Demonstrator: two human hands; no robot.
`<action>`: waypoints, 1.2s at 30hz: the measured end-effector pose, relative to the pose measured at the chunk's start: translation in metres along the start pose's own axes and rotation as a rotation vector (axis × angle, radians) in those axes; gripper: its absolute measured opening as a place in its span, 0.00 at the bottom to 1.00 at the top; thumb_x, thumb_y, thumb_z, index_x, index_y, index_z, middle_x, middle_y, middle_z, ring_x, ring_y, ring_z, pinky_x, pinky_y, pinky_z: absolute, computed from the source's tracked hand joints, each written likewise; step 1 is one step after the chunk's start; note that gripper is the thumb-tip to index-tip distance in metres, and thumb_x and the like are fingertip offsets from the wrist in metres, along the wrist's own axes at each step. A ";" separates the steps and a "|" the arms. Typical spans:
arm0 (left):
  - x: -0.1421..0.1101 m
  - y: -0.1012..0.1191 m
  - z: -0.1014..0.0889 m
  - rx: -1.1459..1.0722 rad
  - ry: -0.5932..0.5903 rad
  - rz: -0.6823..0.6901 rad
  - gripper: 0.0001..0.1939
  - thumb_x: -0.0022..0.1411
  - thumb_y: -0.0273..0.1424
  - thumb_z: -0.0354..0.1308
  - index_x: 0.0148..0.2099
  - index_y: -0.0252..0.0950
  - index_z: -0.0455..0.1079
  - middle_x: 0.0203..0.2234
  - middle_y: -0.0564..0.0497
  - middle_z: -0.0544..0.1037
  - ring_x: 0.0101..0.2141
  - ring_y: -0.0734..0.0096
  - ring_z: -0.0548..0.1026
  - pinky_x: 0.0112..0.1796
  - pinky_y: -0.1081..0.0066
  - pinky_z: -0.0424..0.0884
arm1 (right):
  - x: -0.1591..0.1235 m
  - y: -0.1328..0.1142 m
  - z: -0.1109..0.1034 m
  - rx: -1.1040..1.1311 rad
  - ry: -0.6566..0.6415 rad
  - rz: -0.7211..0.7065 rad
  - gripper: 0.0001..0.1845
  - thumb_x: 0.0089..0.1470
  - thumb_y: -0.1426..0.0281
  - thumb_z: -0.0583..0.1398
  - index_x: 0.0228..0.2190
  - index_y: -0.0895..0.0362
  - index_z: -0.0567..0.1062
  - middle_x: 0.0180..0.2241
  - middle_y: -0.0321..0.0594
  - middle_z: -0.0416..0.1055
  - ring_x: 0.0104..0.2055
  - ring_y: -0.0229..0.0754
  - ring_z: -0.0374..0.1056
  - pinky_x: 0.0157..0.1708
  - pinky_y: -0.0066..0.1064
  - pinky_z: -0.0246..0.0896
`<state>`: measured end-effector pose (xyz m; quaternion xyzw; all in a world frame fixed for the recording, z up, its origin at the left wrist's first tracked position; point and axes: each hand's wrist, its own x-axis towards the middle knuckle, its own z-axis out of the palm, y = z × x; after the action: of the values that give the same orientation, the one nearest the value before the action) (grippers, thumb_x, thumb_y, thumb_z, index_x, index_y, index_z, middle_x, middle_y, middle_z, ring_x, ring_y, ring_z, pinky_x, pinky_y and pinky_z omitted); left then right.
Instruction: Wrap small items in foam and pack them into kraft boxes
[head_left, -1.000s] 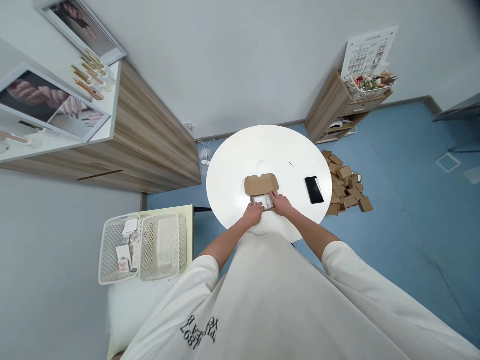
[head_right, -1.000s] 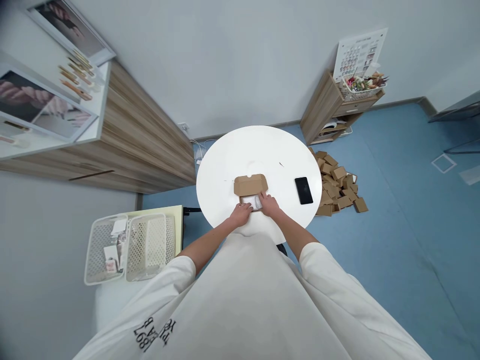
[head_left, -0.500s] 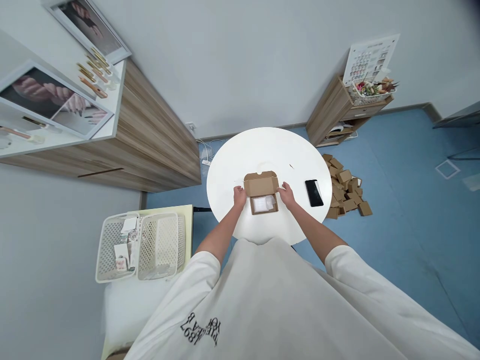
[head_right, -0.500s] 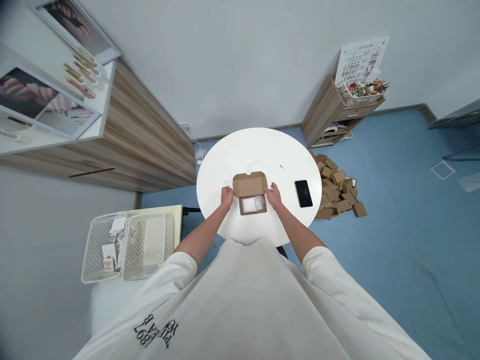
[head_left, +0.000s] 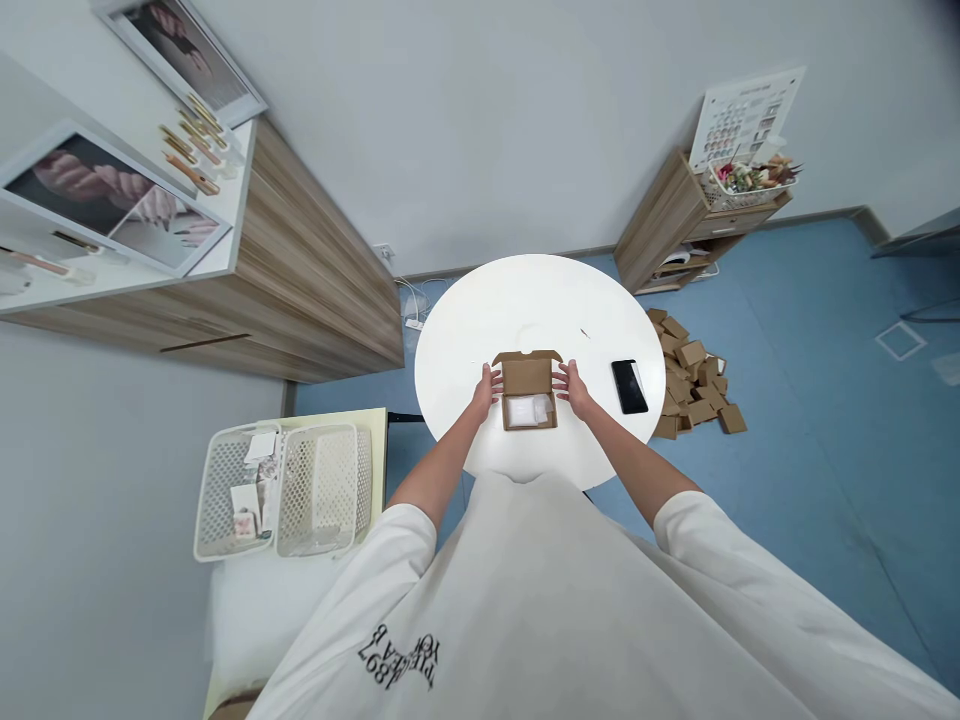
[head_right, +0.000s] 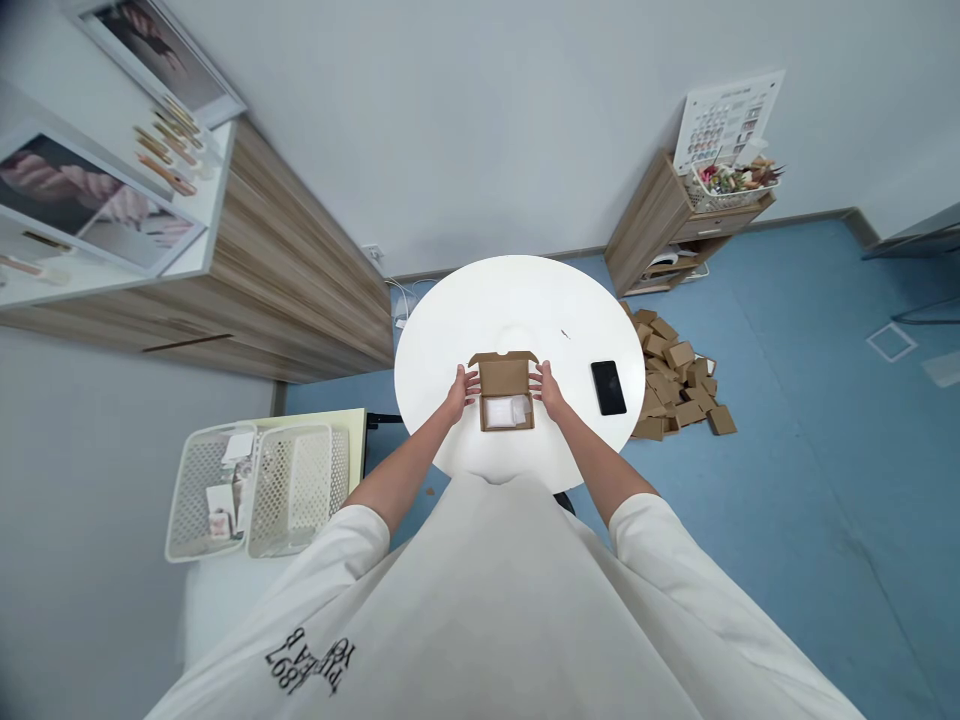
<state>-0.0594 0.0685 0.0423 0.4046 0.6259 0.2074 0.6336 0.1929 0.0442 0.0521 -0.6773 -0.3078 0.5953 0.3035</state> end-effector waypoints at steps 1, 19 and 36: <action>0.000 0.002 -0.001 0.011 -0.007 0.015 0.46 0.66 0.62 0.21 0.66 0.42 0.63 0.60 0.43 0.72 0.52 0.59 0.76 0.44 0.63 0.72 | 0.000 -0.001 -0.002 -0.007 -0.014 -0.011 0.46 0.63 0.40 0.32 0.68 0.51 0.59 0.61 0.46 0.67 0.52 0.48 0.72 0.47 0.39 0.70; -0.039 -0.054 -0.002 0.468 0.162 0.371 0.19 0.68 0.37 0.53 0.59 0.41 0.67 0.60 0.43 0.68 0.62 0.59 0.66 0.59 0.61 0.65 | -0.042 0.054 0.012 -0.574 0.025 -0.359 0.27 0.63 0.54 0.54 0.60 0.50 0.67 0.66 0.46 0.57 0.64 0.48 0.59 0.61 0.43 0.60; -0.059 -0.080 0.008 0.804 0.038 0.374 0.44 0.59 0.30 0.57 0.74 0.42 0.45 0.67 0.40 0.61 0.67 0.47 0.56 0.62 0.47 0.53 | -0.059 0.072 0.019 -0.974 -0.051 -0.375 0.33 0.59 0.63 0.56 0.65 0.50 0.60 0.63 0.46 0.64 0.66 0.54 0.55 0.63 0.49 0.48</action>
<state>-0.0793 -0.0261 0.0164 0.7214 0.5844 0.0660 0.3658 0.1717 -0.0457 0.0302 -0.6584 -0.6724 0.3349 0.0473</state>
